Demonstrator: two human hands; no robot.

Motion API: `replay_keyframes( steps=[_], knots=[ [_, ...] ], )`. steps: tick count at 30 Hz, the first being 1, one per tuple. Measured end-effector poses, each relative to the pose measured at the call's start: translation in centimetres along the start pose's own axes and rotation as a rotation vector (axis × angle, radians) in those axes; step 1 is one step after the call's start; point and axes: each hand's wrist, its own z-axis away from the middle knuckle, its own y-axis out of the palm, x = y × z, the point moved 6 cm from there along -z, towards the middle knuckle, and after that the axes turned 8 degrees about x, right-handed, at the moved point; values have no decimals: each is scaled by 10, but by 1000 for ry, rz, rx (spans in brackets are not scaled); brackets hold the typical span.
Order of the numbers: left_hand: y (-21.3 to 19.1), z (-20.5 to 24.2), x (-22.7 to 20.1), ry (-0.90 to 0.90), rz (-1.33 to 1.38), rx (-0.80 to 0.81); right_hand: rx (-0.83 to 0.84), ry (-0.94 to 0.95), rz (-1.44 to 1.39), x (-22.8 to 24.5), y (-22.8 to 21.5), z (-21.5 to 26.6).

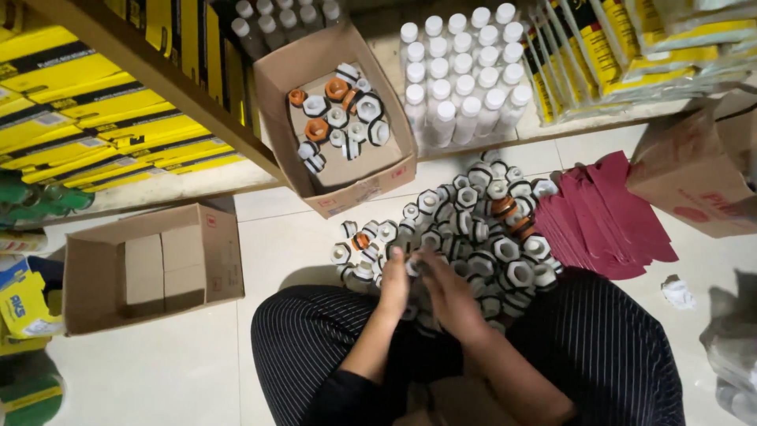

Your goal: The person sits on the floor and sorts through a pile of white and orange plastic pipe fittings. They pick up individual fittings, separate them, and place them into a cardboard box nearby.

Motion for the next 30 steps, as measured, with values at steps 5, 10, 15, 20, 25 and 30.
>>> replay_keyframes(
  steps=[5,10,15,20,25,30],
  knots=[
    [8,8,-8,-21,50,52,37,-13,-65,13,-4,-3],
    [5,-9,24,-116,23,113,75,32,-150,10,-6,-10],
    [1,-41,74,619,-575,-39,89,110,-6,-37,3,5],
    [5,-10,18,908,-648,-70,148,304,-310,-33,-7,3],
    [0,-11,23,847,-274,20,165,529,-622,-30,-4,7],
    [-3,-29,66,433,196,8,20,725,-930,-86,25,25]
  ],
)
